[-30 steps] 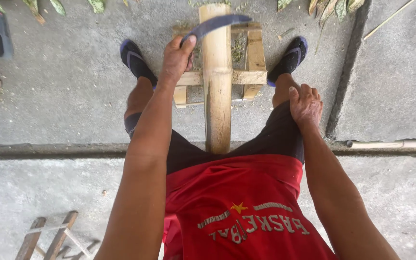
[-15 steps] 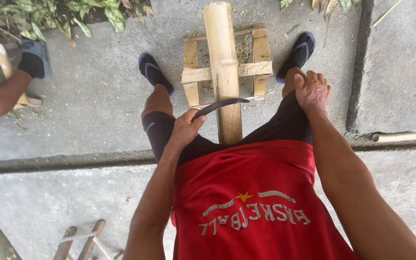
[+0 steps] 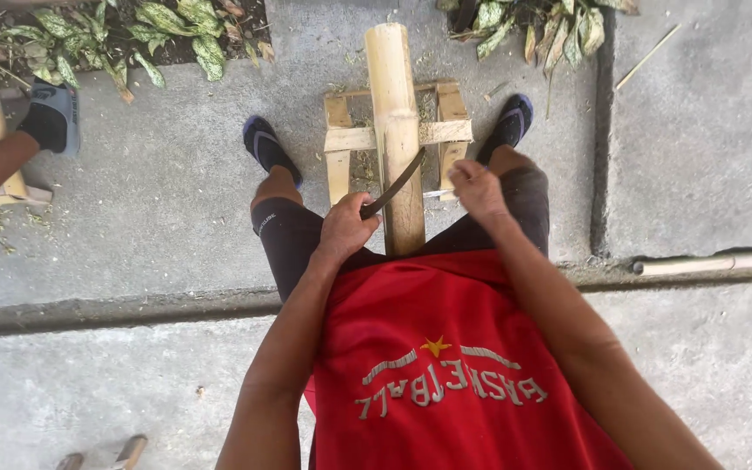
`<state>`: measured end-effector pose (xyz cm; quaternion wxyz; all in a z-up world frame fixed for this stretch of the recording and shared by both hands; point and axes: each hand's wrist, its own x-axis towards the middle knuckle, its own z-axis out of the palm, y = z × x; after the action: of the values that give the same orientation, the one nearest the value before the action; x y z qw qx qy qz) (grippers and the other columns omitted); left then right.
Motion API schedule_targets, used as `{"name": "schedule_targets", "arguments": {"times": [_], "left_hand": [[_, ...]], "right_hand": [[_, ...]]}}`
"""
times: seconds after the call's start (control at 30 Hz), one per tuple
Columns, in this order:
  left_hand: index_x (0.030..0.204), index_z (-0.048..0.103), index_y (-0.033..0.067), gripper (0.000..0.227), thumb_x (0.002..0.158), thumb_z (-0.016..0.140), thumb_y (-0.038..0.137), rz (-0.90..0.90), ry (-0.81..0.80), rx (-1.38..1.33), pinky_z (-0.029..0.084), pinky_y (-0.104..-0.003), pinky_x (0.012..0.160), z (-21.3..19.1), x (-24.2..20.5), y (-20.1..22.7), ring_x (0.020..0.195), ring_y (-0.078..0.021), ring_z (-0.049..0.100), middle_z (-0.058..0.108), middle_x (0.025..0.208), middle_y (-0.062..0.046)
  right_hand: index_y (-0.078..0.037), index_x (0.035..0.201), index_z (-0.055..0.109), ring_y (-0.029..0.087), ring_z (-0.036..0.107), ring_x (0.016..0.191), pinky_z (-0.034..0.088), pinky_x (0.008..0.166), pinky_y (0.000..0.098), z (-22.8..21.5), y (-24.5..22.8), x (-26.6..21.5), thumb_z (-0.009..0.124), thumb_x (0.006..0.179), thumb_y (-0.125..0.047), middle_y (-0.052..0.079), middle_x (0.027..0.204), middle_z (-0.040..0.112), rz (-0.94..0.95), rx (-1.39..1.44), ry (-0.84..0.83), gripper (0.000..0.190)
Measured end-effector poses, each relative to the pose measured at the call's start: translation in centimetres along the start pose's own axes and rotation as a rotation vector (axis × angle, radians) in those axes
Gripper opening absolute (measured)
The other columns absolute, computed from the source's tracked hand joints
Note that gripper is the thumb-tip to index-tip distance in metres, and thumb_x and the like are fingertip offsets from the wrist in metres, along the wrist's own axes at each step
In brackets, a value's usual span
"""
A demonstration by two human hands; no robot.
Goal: Carving a piece of bamboo or wood using a curved blade.
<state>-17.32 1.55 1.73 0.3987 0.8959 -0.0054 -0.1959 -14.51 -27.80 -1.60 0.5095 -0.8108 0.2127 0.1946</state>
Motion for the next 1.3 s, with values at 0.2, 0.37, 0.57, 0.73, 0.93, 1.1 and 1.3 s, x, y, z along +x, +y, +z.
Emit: {"name": "schedule_targets", "arguments": {"times": [0.2,0.37,0.57,0.73,0.93,1.1,1.3], "left_hand": [[0.102,0.071,0.0101,0.025,0.080,0.078,0.020,0.117,-0.042,0.238,0.052,-0.047,0.092,1.4,1.3,-1.9,0.099,-0.0351,0.066,0.068,0.099,-0.015],[0.094,0.071,0.0161,0.009,0.090,0.074,0.023,0.131,-0.201,0.510,0.043,-0.054,0.087,-1.2,4.5,-0.6,0.095,-0.0323,0.063,0.067,0.091,-0.010],[0.103,0.067,0.0058,0.022,0.081,0.070,0.005,0.184,-0.083,0.557,0.042,-0.057,0.087,-1.3,9.2,-0.6,0.100,-0.0340,0.063,0.068,0.099,-0.014],[0.100,0.067,0.0002,0.020,0.082,0.067,0.006,0.180,-0.021,0.615,0.045,-0.051,0.092,-0.5,11.4,-1.1,0.104,-0.0376,0.062,0.067,0.106,-0.020],[0.093,0.068,0.0032,0.018,0.075,0.066,0.004,0.236,-0.148,0.704,0.043,-0.053,0.085,-1.5,12.3,1.1,0.098,-0.0332,0.059,0.068,0.097,-0.013],[0.095,0.067,0.0053,0.014,0.081,0.067,0.006,0.415,-0.238,0.744,0.045,-0.048,0.089,-2.7,13.9,0.9,0.101,-0.0311,0.059,0.067,0.097,-0.013],[0.108,0.067,0.0090,0.019,0.098,0.064,0.025,0.119,-0.244,0.505,0.049,-0.047,0.083,-6.0,16.7,4.3,0.081,-0.0268,0.066,0.070,0.087,-0.011]], "right_hand": [[-0.007,0.127,0.070,0.031,0.069,0.105,0.056,0.100,0.0428,-1.0,6.2,1.3,0.065,0.103,-0.028,0.019,0.110,0.071,-0.474,-0.639,0.187,0.033],[-0.006,0.136,0.063,0.037,0.050,0.126,0.038,0.108,0.0561,-8.1,4.6,-1.3,0.069,0.094,-0.040,0.022,0.131,0.060,-0.213,-0.835,0.303,0.054],[-0.003,0.140,0.055,0.043,0.038,0.134,0.029,0.111,0.0591,-10.0,7.4,1.4,0.067,0.093,-0.045,0.025,0.141,0.048,-0.010,-0.627,0.376,0.065],[-0.002,0.141,0.056,0.042,0.043,0.136,0.031,0.115,0.0585,-9.3,7.3,3.0,0.063,0.098,-0.046,0.026,0.139,0.053,-0.089,-0.702,0.348,0.062],[0.001,0.142,0.055,0.044,0.045,0.132,0.032,0.112,0.0577,-9.3,5.8,3.5,0.060,0.099,-0.047,0.029,0.136,0.053,-0.032,-0.726,0.249,0.064],[-0.001,0.143,0.055,0.042,0.045,0.135,0.032,0.116,0.0573,-9.0,4.4,3.6,0.059,0.101,-0.049,0.027,0.138,0.054,-0.005,-0.713,0.224,0.064],[-0.001,0.145,0.052,0.041,0.045,0.134,0.032,0.113,0.0570,-9.0,4.0,4.4,0.057,0.101,-0.050,0.027,0.140,0.052,0.024,-0.717,0.173,0.066]]}}
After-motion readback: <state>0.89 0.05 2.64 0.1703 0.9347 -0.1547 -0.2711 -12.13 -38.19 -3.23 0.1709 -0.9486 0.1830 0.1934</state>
